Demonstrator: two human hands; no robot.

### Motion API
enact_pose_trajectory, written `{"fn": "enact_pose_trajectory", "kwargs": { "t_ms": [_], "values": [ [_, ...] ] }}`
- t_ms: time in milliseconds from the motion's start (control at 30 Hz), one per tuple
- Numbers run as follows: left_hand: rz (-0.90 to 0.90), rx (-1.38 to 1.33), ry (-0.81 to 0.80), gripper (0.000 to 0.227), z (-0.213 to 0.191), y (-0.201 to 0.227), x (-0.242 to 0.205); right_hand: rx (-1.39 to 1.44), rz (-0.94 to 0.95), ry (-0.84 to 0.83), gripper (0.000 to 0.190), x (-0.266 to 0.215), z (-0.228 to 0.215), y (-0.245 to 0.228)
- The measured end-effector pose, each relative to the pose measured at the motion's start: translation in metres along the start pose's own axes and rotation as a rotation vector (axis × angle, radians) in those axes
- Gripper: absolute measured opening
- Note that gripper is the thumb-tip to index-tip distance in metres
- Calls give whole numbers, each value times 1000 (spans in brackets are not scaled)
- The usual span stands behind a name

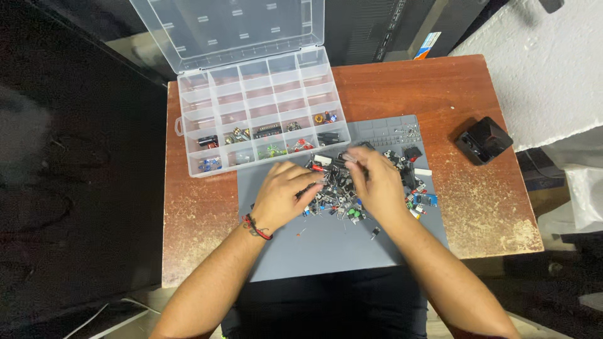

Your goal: The person sorts a pile of loose electronic components on a gray mat, picking up items like resistors, capacitors, and diodes. They place the sorted components into the compartments of a clear plastic organizer box. The person also uses a small black handheld device to interact with some of the components on the mat.

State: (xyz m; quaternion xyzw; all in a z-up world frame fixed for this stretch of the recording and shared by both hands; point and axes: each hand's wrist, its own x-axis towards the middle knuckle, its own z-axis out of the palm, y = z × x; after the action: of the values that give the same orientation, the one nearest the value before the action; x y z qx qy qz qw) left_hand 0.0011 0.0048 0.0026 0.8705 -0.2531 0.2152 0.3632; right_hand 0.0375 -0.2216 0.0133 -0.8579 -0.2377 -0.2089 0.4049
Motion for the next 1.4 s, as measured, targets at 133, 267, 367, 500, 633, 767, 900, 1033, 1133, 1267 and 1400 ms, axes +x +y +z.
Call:
{"fn": "enact_pose_trajectory", "kwargs": {
  "t_ms": [133,267,367,500,633,767,900,1033,1133,1267,1400],
  "values": [
    [3,23,6,17,-6,-2,3,-17,17,0,20,18,-1,-2],
    [4,18,26,16,-2,-4,-1,-91,9,-75,15,54,-6,3],
    [16,12,37,16,0,-6,-2,-153,-73,-66,16,84,12,25],
    [26,32,53,17,2,-11,-4,-206,-72,-72,18,113,48,65],
    [24,43,54,20,1,-16,-3,-187,-98,-99,19,122,63,83],
    [0,38,49,21,-1,-15,-2,-112,-161,-78,18,121,58,80],
    [-21,18,49,19,-7,-8,2,5,-165,-11,14,105,40,59],
    [-15,-11,72,18,-6,-8,3,67,-192,-71,15,71,10,20],
    [-1,3,90,17,-6,-6,4,106,-213,-167,13,49,-7,-5],
    [1,6,87,17,-4,-6,1,129,-313,-305,21,37,-11,-22],
    [42,-11,111,16,-1,-11,-1,188,-369,-242,20,23,8,-7]
  ]
}}
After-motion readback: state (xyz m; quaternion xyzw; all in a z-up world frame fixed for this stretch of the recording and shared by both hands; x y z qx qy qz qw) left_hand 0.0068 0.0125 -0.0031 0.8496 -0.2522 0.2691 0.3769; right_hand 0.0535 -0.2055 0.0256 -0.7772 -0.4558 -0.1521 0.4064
